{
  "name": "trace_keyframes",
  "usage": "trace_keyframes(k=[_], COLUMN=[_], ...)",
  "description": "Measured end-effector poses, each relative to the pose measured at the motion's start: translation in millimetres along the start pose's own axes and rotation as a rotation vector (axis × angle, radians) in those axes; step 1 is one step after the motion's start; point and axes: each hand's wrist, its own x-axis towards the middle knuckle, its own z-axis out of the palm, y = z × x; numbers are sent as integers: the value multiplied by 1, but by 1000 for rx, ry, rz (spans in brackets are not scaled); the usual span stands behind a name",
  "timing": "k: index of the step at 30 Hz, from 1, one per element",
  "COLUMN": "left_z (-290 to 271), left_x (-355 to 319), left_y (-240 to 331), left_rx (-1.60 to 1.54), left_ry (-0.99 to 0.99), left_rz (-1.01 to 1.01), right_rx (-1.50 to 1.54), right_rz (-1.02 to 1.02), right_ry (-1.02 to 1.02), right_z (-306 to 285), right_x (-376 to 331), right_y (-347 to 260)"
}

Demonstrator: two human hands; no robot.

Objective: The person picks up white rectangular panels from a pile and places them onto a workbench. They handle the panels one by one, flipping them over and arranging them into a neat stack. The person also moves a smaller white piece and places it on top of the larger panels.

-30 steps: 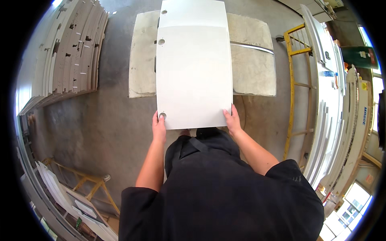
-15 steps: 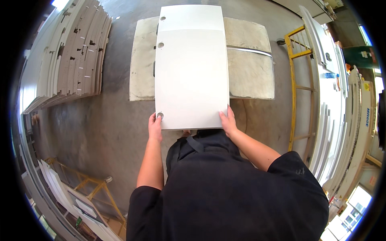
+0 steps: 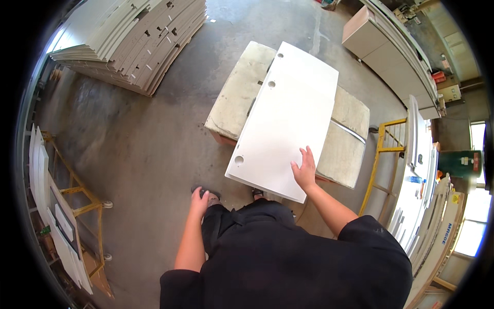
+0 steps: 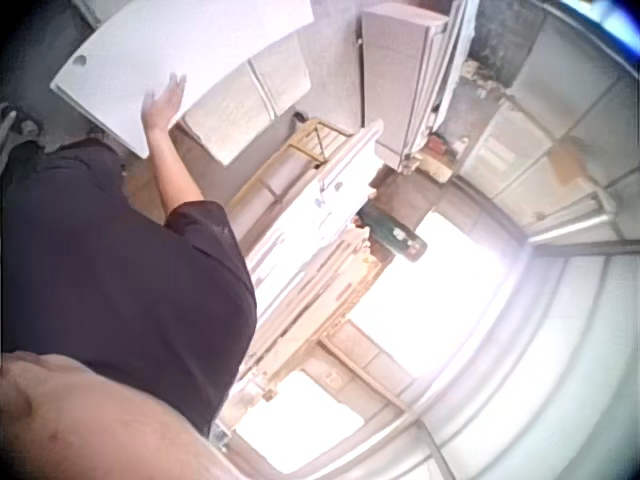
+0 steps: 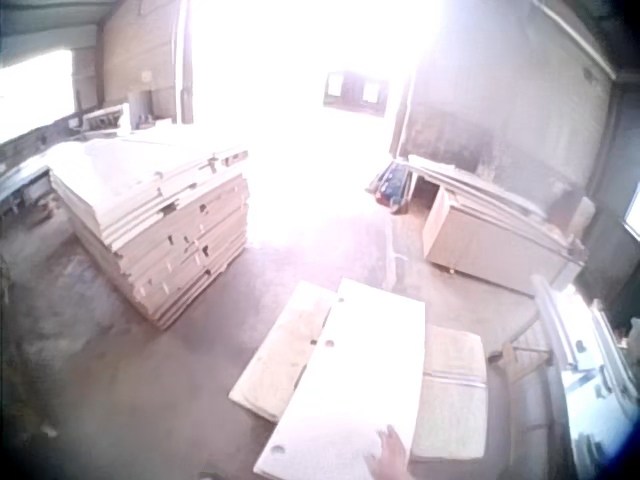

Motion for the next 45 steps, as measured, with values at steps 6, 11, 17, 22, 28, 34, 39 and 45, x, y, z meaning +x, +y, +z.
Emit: trace_keyframes(k=[6, 11, 17, 22, 28, 34, 39, 45], left_z=[-75, -168, -260, -274, -368, -562, -650, -696], left_x=[-57, -107, -143, -119, -76, -49, -29, -10], left_y=[-178, -292, -375, -427, -447, -468, -564, -733], left_rx=[-257, -399, -609, -692, -506, -918, -1047, -1312], left_ry=[175, 411, 642, 606, 353, 728, 1114, 1229], left_rz=[-430, -556, -795, -853, -719, -745, -738, -945], right_rx=[-118, 87, 337, 220, 92, 245, 194, 160], right_rz=[-101, -441, -647, -696, -443, -496, -943, -806], right_ry=[-61, -146, -610, -909, -1049, -1283, -1323, -1277], right_z=[72, 169, 273, 354, 510, 628, 692, 832], right_x=[66, 74, 32, 28, 62, 40, -5, -77], right_y=[-109, -281, -502, -606, -724, -987, -1228, -1361])
